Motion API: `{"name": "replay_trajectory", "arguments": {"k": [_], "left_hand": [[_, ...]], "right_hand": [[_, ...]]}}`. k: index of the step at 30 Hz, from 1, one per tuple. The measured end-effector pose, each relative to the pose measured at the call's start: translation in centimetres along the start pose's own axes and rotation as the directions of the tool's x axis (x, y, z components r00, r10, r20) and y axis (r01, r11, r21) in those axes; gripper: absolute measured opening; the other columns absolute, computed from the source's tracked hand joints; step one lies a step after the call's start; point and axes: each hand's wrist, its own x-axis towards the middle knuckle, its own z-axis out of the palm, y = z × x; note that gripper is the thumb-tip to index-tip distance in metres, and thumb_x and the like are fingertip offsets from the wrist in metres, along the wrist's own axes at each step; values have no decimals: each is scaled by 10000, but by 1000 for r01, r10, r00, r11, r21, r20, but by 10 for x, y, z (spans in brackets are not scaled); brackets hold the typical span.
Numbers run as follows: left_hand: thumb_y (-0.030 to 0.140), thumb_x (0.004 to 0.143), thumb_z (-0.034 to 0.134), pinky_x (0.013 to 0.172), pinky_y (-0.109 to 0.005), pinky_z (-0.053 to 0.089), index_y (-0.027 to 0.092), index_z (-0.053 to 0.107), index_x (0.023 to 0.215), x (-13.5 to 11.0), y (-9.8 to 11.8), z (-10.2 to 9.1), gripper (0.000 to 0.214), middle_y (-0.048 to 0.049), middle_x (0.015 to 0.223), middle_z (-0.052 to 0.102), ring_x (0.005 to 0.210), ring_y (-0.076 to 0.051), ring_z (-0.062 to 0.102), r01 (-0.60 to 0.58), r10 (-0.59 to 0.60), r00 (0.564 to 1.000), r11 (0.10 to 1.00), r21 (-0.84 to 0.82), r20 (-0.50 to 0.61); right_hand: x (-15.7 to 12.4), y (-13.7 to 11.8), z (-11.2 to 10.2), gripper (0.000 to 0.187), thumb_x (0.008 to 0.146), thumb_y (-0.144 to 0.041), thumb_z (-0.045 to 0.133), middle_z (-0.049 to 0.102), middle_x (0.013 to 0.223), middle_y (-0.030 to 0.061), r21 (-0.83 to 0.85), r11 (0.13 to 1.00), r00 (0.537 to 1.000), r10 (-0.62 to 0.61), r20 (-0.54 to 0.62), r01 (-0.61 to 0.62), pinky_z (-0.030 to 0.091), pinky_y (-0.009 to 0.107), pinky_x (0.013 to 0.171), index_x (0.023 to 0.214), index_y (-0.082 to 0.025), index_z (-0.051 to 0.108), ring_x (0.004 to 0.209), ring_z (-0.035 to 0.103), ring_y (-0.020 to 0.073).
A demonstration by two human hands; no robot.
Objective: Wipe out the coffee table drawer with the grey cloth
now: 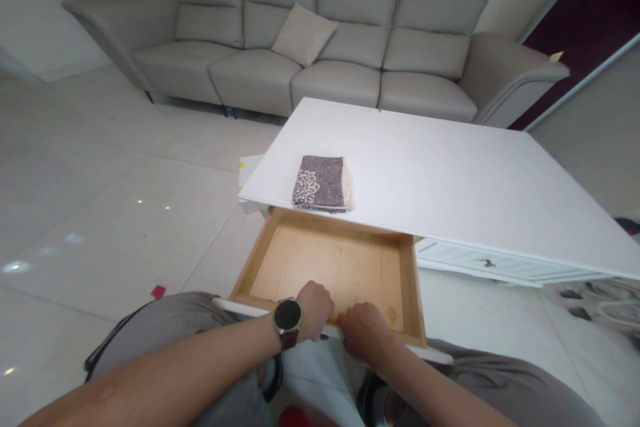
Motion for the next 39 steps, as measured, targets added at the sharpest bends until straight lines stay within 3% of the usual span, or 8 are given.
{"name": "replay_trajectory", "arguments": {"k": [17, 22, 24, 26, 28, 29, 34, 39], "left_hand": [[324, 789, 778, 842, -375, 565, 144, 789, 984, -1, 2, 12, 265, -153, 1012, 784, 971, -279, 735, -65, 64, 996, 998, -26, -56], [438, 761, 784, 789, -361, 564, 193, 781, 898, -6, -21, -21, 281, -109, 956, 781, 894, -266, 727, -145, 124, 983, 977, -156, -135], [341, 846, 687, 869, -348, 551, 226, 759, 1031, -12, -45, -44, 229, -74, 1047, 772, 978, -235, 712, -211, 124, 920, 956, -204, -370], [250, 869, 647, 1078, -380, 468, 237, 637, 1318, -17, -74, -64, 449, -82, 1367, 662, 1259, -239, 601, -181, 2, 765, 960, -213, -643], [200, 844, 666, 1216, -453, 332, 230, 469, 1492, -18, -105, -73, 678, -104, 1602, 439, 1468, -278, 395, -67, -135, 635, 971, -228, -761], [180, 819, 686, 1239, -485, 291, 223, 408, 1531, -16, -119, -72, 765, -116, 1650, 355, 1512, -300, 317, -9, -193, 603, 969, -248, -774], [94, 759, 679, 1120, -431, 429, 168, 373, 1525, 2, -158, -51, 828, -152, 1498, 472, 1370, -297, 428, 100, -321, 638, 936, -338, -700], [6, 805, 498, 980, -385, 481, 145, 529, 1352, 10, -146, -49, 565, -132, 1231, 586, 1156, -262, 515, 202, -369, 552, 929, -310, -748]], "right_hand": [[4, 1, 4, 262, 915, -162, 578, 775, 1031, 197, -13, 1000, 1000, -9, 15, 9, 573, 398, 816, 1043, -110, 800, 992, 749, 319], [2, 1, 4, 269, 920, -152, 564, 776, 1006, 198, -15, 1000, 1000, -8, -3, 8, 570, 373, 800, 1042, -125, 802, 981, 753, 302], [1, 0, 4, 285, 929, -147, 547, 775, 1013, 198, -15, 1000, 1000, -8, -4, 8, 568, 373, 801, 1055, -122, 801, 984, 751, 301], [0, 0, 3, 294, 932, -143, 538, 772, 1023, 202, -21, 1000, 1000, -8, -1, 8, 567, 378, 807, 1068, -119, 798, 1002, 747, 299], [-1, 0, 2, 295, 929, -143, 545, 769, 1036, 204, -22, 1000, 1000, -9, 4, 9, 568, 381, 813, 1086, -116, 794, 1020, 744, 299], [-2, 0, 1, 295, 928, -145, 550, 769, 1042, 204, -19, 1000, 1000, -12, 6, 13, 568, 383, 817, 1093, -114, 792, 1027, 742, 300], [-4, 1, -3, 285, 921, -182, 576, 771, 1055, 189, 6, 1000, 1000, -23, -6, 23, 570, 398, 839, 1101, -111, 785, 1031, 740, 311], [-7, 0, -6, 287, 921, -208, 583, 770, 1061, 184, -5, 999, 999, -38, 13, 38, 562, 396, 854, 1117, -118, 774, 1045, 735, 315]]}}
